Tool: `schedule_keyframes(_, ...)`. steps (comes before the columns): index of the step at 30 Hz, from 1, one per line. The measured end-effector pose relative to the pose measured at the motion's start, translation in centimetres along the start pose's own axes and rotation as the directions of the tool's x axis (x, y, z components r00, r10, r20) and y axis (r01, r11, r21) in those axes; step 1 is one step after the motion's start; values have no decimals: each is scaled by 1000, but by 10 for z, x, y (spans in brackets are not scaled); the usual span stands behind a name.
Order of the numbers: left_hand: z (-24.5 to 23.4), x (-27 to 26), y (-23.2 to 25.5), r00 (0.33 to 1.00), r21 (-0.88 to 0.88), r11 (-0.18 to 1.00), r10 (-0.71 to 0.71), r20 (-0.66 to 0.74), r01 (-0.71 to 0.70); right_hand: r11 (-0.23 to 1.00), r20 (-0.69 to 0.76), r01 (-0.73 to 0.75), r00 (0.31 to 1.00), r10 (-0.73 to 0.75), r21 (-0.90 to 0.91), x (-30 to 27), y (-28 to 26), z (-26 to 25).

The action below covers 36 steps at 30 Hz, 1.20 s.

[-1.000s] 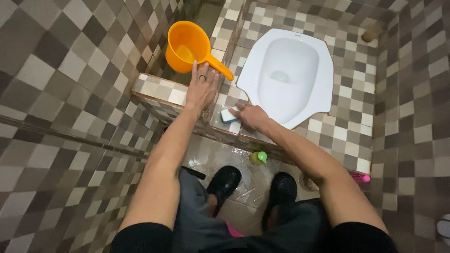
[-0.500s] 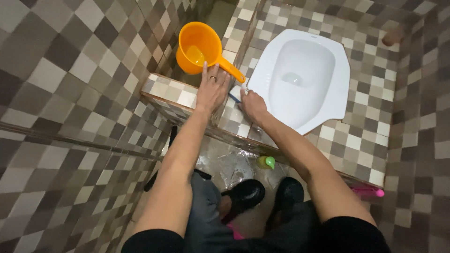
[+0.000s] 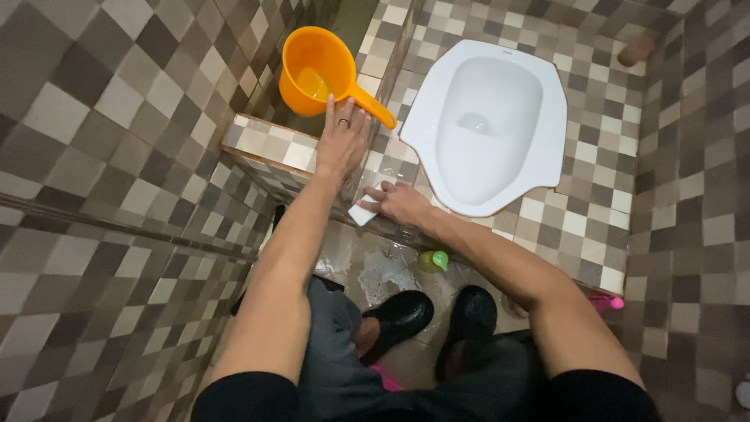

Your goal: Cleaning a squat toilet using water from a basin, a scrub brush, and a cleaning cloth.

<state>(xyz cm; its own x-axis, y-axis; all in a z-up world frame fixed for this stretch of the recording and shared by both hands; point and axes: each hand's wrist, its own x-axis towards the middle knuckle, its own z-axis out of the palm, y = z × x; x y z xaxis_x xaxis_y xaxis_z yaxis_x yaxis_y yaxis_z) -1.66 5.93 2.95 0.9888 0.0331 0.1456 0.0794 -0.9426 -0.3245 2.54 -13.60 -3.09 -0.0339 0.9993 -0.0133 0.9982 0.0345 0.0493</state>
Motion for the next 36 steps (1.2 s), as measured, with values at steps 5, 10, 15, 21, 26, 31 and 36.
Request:
schedule_keyframes(5, -3, -1, 1, 999, -21, 1000, -20, 31, 20, 995, 19, -78, 997, 80, -67, -9, 2, -66)
schedule_keyframes(10, 10, 3, -3, 998, -109, 994, -16, -58, 10, 965, -160, -163, 978, 132, -204, 6, 67, 15)
schedule_keyframes(15, -1, -2, -7, 995, -143, 990, -30, -97, 16, 935, -84, -324, 946, 315, -143, 23, 95, 33)
schedule_keyframes(21, 4, -1, -7, 994, -151, 988, -38, -103, 22, 940, -256, -288, 937, 238, -182, 21, 75, 35)
schedule_keyframes(26, 3, 0, -5, 997, -110, 994, -34, -72, 26, 983, -4, -85, 996, 86, -160, 2, 27, 12)
schedule_keyframes(31, 7, 1, -4, 998, -96, 995, -28, -62, 22, 990, 37, -62, 997, 67, -126, -2, -9, 23)
schedule_keyframes(36, -3, -2, -5, 999, -54, 998, -31, -31, 29, 996, -257, -51, 964, 67, 69, -2, -3, 40)
